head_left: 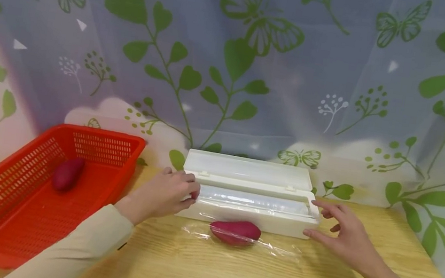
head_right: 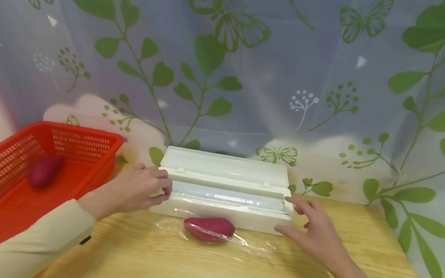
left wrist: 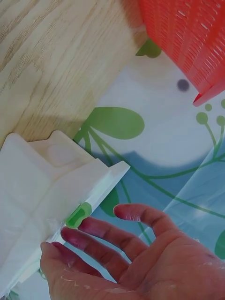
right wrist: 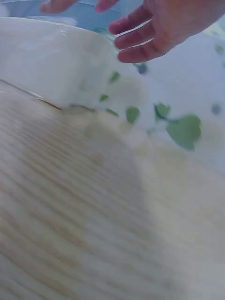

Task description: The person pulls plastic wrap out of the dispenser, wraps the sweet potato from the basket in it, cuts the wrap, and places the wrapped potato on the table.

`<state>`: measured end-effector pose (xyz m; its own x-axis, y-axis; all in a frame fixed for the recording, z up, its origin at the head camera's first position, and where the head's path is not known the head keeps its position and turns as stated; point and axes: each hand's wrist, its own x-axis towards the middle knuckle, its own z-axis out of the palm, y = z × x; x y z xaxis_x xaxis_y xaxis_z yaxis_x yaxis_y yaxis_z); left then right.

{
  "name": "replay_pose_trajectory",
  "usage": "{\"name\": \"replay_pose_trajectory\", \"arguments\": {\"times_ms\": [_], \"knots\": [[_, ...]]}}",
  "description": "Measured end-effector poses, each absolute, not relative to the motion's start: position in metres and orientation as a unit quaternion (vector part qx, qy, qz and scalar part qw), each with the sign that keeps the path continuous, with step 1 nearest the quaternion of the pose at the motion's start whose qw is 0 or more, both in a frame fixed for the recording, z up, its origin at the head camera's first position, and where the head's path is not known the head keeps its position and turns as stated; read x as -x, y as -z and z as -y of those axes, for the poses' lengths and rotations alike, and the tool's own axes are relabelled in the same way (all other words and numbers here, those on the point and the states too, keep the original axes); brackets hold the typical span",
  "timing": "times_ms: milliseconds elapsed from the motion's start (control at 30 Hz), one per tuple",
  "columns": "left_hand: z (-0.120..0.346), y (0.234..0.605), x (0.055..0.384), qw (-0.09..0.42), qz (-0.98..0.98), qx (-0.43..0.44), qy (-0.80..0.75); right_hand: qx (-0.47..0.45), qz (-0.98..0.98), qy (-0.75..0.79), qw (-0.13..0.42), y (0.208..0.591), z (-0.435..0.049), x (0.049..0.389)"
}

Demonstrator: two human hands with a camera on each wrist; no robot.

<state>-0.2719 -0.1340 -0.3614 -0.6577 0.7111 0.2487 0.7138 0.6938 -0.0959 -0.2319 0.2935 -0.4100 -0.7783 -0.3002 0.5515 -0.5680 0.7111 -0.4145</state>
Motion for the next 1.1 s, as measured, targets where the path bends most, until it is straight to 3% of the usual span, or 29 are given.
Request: {"name": "replay_pose_trajectory", "arguments": {"times_ms": [233, 500, 800, 1100], "knots": [[0.132, 0.358, 0.272, 0.123, 0.911, 0.393, 0.021, -0.325, 0.872, -0.199, 0.308, 0.407, -0.271, 0.24], [0.132, 0.359, 0.258, 0.12, 0.907, 0.404, 0.012, -0.34, 0.863, -0.195, 0.319, 0.41, -0.269, 0.234], [0.111, 0.352, 0.232, 0.127, 0.899, 0.417, 0.045, -0.371, 0.851, -0.274, 0.251, 0.411, -0.265, 0.213], [0.049, 0.401, 0.229, 0.133, 0.88, 0.456, -0.028, -0.341, 0.87, -0.311, 0.175, 0.407, -0.262, 0.206]]}}
